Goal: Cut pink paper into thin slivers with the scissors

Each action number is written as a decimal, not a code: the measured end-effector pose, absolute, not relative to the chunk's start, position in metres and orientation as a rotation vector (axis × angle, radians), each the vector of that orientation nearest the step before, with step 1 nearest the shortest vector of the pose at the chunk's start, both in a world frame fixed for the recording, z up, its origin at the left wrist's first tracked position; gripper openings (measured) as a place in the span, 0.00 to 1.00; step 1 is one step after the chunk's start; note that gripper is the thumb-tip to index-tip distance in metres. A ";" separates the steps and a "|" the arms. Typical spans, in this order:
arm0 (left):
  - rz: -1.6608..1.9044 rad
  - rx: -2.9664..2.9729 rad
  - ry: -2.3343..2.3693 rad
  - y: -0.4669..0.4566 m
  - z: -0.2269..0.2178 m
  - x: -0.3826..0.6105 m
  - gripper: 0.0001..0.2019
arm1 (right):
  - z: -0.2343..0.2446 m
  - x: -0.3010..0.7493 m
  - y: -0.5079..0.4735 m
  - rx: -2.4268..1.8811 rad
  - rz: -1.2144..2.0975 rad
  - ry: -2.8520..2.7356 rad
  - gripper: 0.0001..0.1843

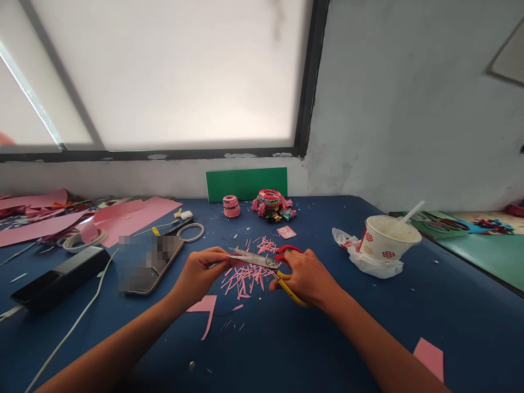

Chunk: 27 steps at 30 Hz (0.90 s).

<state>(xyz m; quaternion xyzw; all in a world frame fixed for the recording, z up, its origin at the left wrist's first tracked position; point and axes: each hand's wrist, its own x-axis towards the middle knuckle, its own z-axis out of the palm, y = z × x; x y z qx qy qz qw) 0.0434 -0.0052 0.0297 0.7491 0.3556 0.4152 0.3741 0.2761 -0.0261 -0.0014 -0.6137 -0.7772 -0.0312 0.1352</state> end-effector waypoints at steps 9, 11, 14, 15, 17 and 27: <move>1.038 1.969 0.936 -0.007 0.030 0.043 0.10 | 0.000 0.279 -0.025 -1.724 -0.103 -2.188 0.28; 1.033 1.977 0.933 -0.007 0.030 0.043 0.10 | 0.001 0.281 -0.025 -1.731 -0.100 -2.196 0.27; 1.038 1.994 0.950 -0.007 0.030 0.043 0.10 | 0.002 0.284 -0.025 -1.733 -0.093 -2.210 0.26; 1.045 1.998 0.959 -0.007 0.030 0.043 0.10 | 0.002 0.284 -0.025 -1.735 -0.092 -2.219 0.26; 1.053 2.007 0.964 -0.007 0.030 0.043 0.11 | 0.002 0.285 -0.025 -1.741 -0.087 -2.235 0.26; 1.047 1.991 0.947 -0.006 0.030 0.044 0.11 | -0.001 0.280 -0.023 -1.700 -0.163 -2.248 0.28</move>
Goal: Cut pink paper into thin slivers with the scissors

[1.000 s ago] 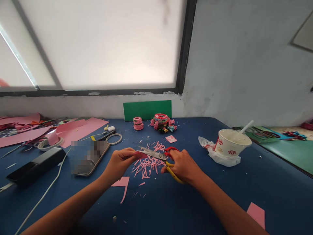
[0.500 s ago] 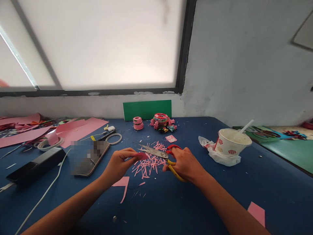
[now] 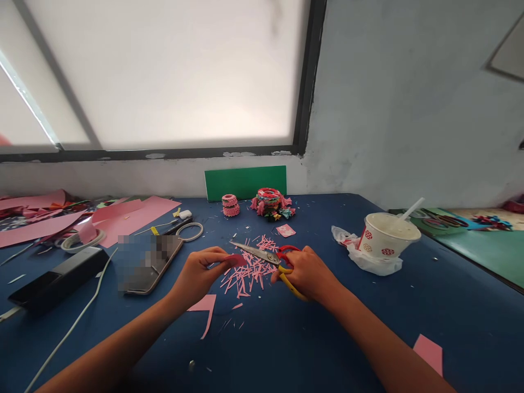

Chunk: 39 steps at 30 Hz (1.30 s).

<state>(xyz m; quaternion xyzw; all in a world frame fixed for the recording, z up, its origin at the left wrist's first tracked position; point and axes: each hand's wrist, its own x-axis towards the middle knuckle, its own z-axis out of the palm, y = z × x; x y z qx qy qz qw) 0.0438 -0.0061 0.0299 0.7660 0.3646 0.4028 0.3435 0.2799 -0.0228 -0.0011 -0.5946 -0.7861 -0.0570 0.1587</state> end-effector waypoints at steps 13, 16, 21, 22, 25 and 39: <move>1.064 1.969 0.917 -0.006 0.030 0.044 0.11 | 0.004 0.281 -0.027 -1.742 -0.046 -2.259 0.25; 1.053 1.969 0.927 -0.007 0.031 0.044 0.11 | 0.004 0.279 -0.027 -1.717 -0.097 -2.285 0.26; 1.061 1.886 0.930 -0.007 0.033 0.044 0.10 | 0.001 0.284 -0.023 -1.734 -0.023 -2.186 0.27; 1.078 1.865 0.927 -0.007 0.033 0.044 0.10 | 0.000 0.286 -0.021 -1.754 0.016 -2.161 0.27; 1.143 1.780 0.949 -0.006 0.034 0.044 0.10 | -0.002 0.289 -0.019 -1.801 0.117 -2.146 0.26; 1.238 1.706 0.962 -0.008 0.037 0.045 0.11 | -0.002 0.269 -0.028 -1.853 0.054 -2.227 0.30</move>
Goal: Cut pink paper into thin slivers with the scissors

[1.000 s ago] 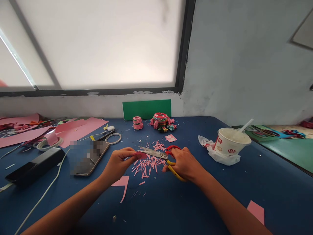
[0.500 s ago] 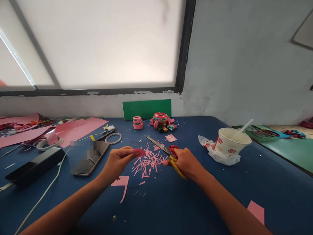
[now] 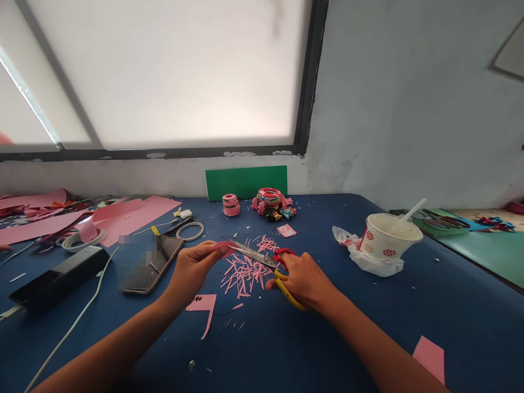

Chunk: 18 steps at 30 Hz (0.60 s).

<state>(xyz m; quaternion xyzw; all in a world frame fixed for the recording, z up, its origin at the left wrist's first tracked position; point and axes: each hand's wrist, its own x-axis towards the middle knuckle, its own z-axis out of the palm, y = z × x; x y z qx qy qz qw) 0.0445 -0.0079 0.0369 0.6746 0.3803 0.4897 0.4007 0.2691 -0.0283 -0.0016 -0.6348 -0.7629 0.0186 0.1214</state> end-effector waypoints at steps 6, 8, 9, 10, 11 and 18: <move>1.252 1.699 0.982 -0.009 0.037 0.045 0.10 | 0.000 0.268 -0.028 -1.824 0.136 -2.199 0.29; 1.257 1.685 0.994 -0.008 0.036 0.045 0.11 | 0.001 0.269 -0.028 -1.807 0.162 -2.183 0.28; 1.260 1.681 0.994 -0.008 0.036 0.044 0.11 | 0.001 0.269 -0.028 -1.816 0.161 -2.174 0.28; 1.264 1.681 0.992 -0.007 0.035 0.044 0.11 | 0.001 0.269 -0.028 -1.828 0.156 -2.164 0.27; 1.266 1.685 0.988 -0.007 0.035 0.044 0.11 | 0.001 0.269 -0.029 -1.842 0.152 -2.158 0.27; 1.240 1.724 0.954 -0.008 0.035 0.046 0.10 | 0.004 0.262 -0.032 -1.872 0.189 -2.184 0.28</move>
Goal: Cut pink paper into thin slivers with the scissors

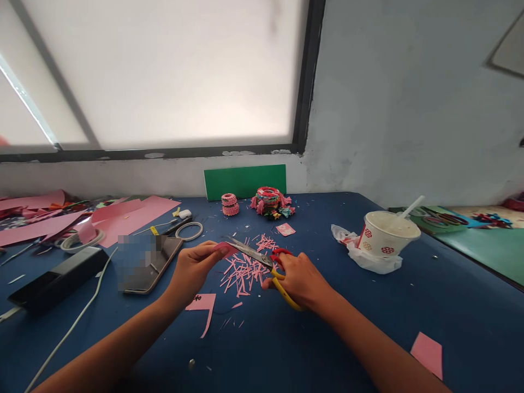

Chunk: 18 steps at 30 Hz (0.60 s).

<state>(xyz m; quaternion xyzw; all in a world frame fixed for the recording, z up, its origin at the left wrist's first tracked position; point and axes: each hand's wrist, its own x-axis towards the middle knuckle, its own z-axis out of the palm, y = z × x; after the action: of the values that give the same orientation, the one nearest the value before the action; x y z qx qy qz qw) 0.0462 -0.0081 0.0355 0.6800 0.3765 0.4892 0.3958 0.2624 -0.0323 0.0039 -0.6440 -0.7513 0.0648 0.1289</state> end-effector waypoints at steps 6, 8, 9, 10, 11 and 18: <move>1.220 1.726 0.945 -0.008 0.035 0.046 0.10 | 0.001 0.264 -0.031 -1.872 0.114 -2.193 0.28; 1.218 1.727 0.946 -0.008 0.035 0.046 0.10 | 0.001 0.264 -0.031 -1.849 0.094 -2.206 0.27; 1.213 1.725 0.946 -0.008 0.035 0.046 0.10 | 0.001 0.265 -0.031 -1.840 0.087 -2.212 0.27; 1.209 1.721 0.947 -0.008 0.035 0.045 0.10 | 0.002 0.265 -0.031 -1.836 0.086 -2.213 0.27; 1.205 1.715 0.949 -0.008 0.035 0.045 0.10 | 0.002 0.265 -0.031 -1.837 0.091 -2.209 0.27; 1.227 1.661 0.977 -0.007 0.036 0.045 0.11 | 0.004 0.270 -0.030 -1.876 0.144 -2.167 0.27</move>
<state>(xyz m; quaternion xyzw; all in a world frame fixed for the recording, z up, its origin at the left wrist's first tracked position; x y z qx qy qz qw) 0.0449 -0.0075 0.0364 0.6613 0.3891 0.4886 0.4154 0.2696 -0.0299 0.0040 -0.6475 -0.7482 0.0496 0.1355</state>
